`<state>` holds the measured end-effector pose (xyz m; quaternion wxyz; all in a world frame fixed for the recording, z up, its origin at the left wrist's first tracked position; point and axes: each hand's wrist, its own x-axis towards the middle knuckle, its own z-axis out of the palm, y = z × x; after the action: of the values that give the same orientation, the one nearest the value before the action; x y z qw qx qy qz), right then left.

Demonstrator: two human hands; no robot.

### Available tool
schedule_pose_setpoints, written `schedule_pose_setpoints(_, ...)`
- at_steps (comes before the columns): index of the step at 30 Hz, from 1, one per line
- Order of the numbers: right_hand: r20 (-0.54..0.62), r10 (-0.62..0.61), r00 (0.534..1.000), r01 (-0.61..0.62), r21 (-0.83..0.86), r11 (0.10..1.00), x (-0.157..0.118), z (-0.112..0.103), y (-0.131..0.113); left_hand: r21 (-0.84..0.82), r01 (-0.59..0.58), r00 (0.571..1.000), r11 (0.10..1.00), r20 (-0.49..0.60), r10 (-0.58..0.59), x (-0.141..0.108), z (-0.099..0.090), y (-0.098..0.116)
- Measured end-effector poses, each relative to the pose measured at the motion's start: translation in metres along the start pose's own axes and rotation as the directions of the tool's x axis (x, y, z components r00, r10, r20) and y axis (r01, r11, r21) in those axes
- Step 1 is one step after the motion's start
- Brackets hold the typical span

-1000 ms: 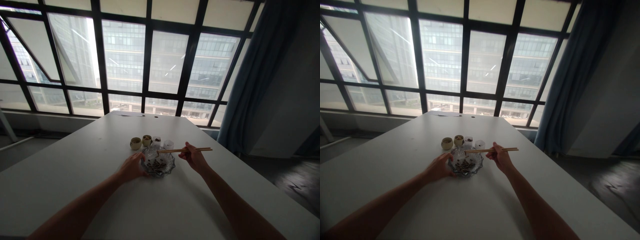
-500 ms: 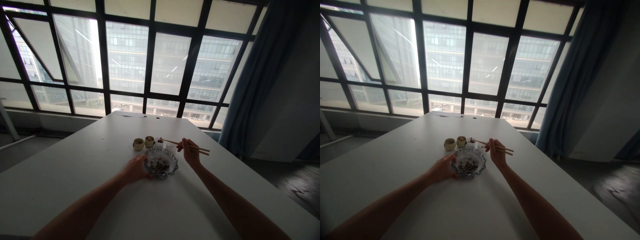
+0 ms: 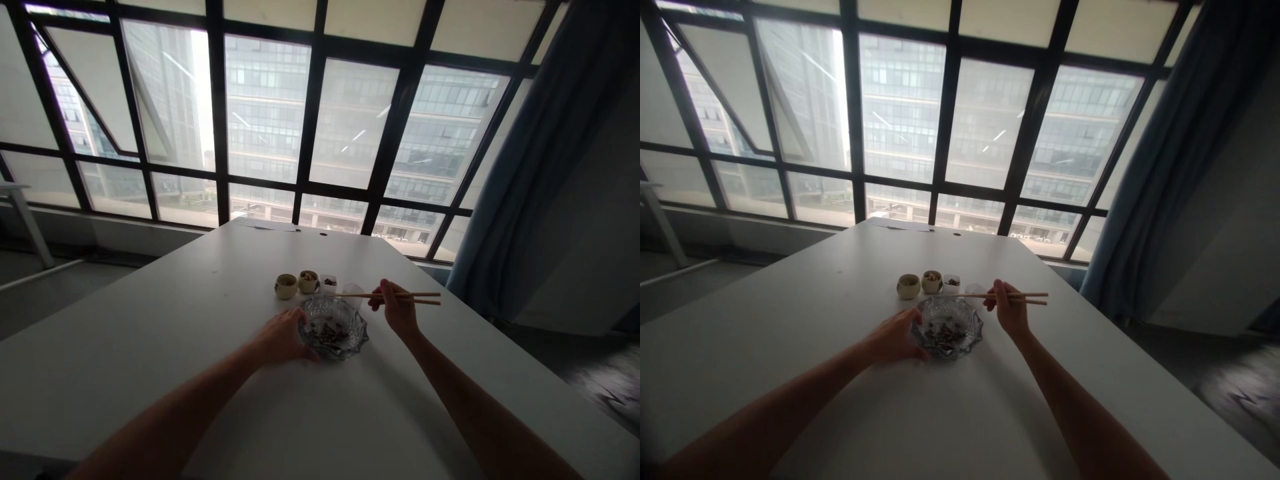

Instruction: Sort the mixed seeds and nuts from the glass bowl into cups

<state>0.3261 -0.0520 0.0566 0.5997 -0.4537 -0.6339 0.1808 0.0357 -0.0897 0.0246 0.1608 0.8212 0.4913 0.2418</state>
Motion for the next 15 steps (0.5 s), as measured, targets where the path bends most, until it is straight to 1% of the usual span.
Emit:
schedule_pose_setpoints(2,0.097,0.010,0.995,-0.008,-0.028,1.000,-0.007,-0.003,-0.007,-0.015,0.001,1.000,1.000,0.025,-0.001,-0.001,-0.002,0.001)
schedule_pose_setpoints(4,0.193,0.020,0.981,-0.008,-0.062,0.998,-0.011,-0.004,-0.013,-0.038,0.000,0.999,0.999,0.036,0.001,-0.001,-0.004,0.001)
schedule_pose_setpoints(6,0.269,0.026,0.963,-0.001,-0.090,0.996,-0.014,-0.004,-0.020,-0.061,-0.005,1.000,0.998,0.025,0.007,0.000,-0.003,0.000)
schedule_pose_setpoints(8,0.356,0.025,0.934,0.012,-0.101,0.995,-0.016,-0.007,-0.028,-0.072,-0.005,1.000,0.997,0.003,0.005,0.000,-0.001,-0.001)
schedule_pose_setpoints(10,0.453,0.025,0.891,0.017,-0.090,0.996,-0.017,-0.012,-0.035,-0.072,0.003,1.000,0.997,-0.027,-0.005,0.000,0.002,-0.002)
schedule_pose_setpoints(11,0.480,0.024,0.877,0.016,-0.080,0.997,-0.017,-0.014,-0.038,-0.070,0.010,0.999,0.998,-0.043,-0.013,0.000,0.003,-0.002)
schedule_pose_setpoints(12,0.484,0.020,0.875,0.015,-0.068,0.998,-0.017,-0.016,-0.039,-0.068,0.015,0.998,0.998,-0.055,-0.018,0.000,0.004,-0.002)
schedule_pose_setpoints(13,0.462,0.012,0.887,0.017,-0.058,0.998,-0.017,-0.016,-0.040,-0.067,0.016,0.998,0.998,-0.066,-0.020,0.000,0.005,-0.002)
schedule_pose_setpoints(15,0.378,-0.014,0.926,0.035,-0.049,0.998,-0.018,-0.013,-0.039,-0.064,0.010,0.996,0.998,-0.084,-0.015,0.000,0.006,-0.001)
